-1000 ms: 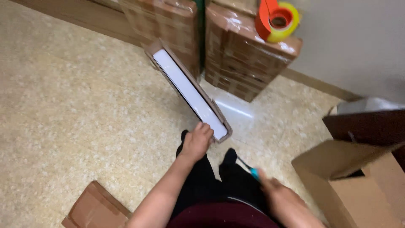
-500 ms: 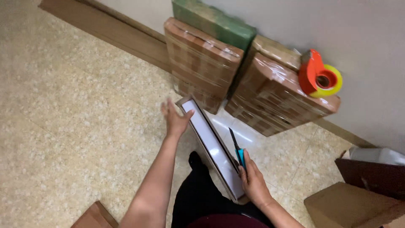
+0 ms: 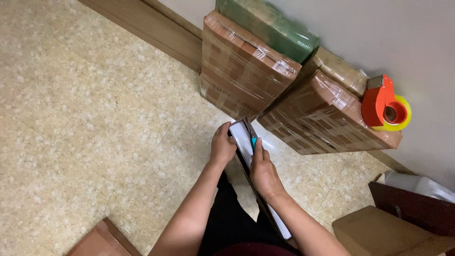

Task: Pack and seal cardboard boxes using a tape dispenser and a utility knife.

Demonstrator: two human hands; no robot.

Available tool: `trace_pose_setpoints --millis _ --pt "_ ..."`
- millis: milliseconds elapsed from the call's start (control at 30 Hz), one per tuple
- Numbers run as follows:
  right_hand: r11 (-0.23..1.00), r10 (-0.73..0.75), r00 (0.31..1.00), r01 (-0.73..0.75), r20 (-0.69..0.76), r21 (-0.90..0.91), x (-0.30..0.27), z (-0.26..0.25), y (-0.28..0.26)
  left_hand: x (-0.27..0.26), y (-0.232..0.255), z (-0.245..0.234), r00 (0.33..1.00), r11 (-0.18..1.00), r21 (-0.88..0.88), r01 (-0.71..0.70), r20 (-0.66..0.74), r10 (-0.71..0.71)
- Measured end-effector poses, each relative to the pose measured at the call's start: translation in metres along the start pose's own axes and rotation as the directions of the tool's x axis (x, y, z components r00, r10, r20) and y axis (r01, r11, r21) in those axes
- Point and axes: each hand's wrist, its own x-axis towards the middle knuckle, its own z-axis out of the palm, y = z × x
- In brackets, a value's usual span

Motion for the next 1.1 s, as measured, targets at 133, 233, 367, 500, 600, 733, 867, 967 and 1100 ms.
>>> trace_pose_setpoints --millis 133,233,367,500,600,733,867,967,1100 --pt "0.999 0.025 0.999 -0.024 0.027 -0.042 0.013 0.001 -0.003 0.001 0.005 -0.003 0.998 0.999 -0.019 0.041 0.051 -0.040" --pt "0.993 0.071 0.996 -0.067 0.045 -0.093 0.019 0.008 0.002 0.006 0.003 -0.002 1.000 0.999 -0.030 -0.023 0.019 0.023" --pt "0.985 0.074 0.995 -0.064 0.060 -0.158 0.020 0.011 -0.003 -0.001 0.005 -0.003 0.997 0.997 -0.033 -0.074 -0.003 0.074" --pt "0.969 0.120 0.986 -0.092 0.113 -0.231 0.033 0.004 -0.019 0.002 0.007 -0.006 0.999 0.998 -0.050 -0.047 0.011 0.047" --pt "0.965 0.165 0.974 -0.127 0.155 -0.229 0.046 0.007 -0.018 0.002 0.006 -0.007 0.999 0.998 -0.058 -0.037 0.020 0.038" --pt "0.964 0.173 0.969 -0.130 0.178 -0.233 0.066 0.029 -0.002 0.001 0.000 -0.007 0.999 0.997 -0.059 -0.042 0.014 0.043" --pt "0.951 0.200 0.960 -0.143 0.197 -0.273 0.077 0.040 -0.004 0.002 0.001 -0.012 0.997 0.997 -0.044 -0.066 0.025 0.067" --pt "0.939 0.205 0.963 -0.143 0.174 -0.313 0.073 0.054 0.006 0.001 0.003 -0.013 0.997 0.998 -0.041 -0.048 0.050 0.050" --pt "0.933 0.190 0.970 -0.130 0.152 -0.336 0.060 0.043 0.000 0.003 -0.002 -0.009 0.996 0.997 0.006 -0.078 0.047 0.077"
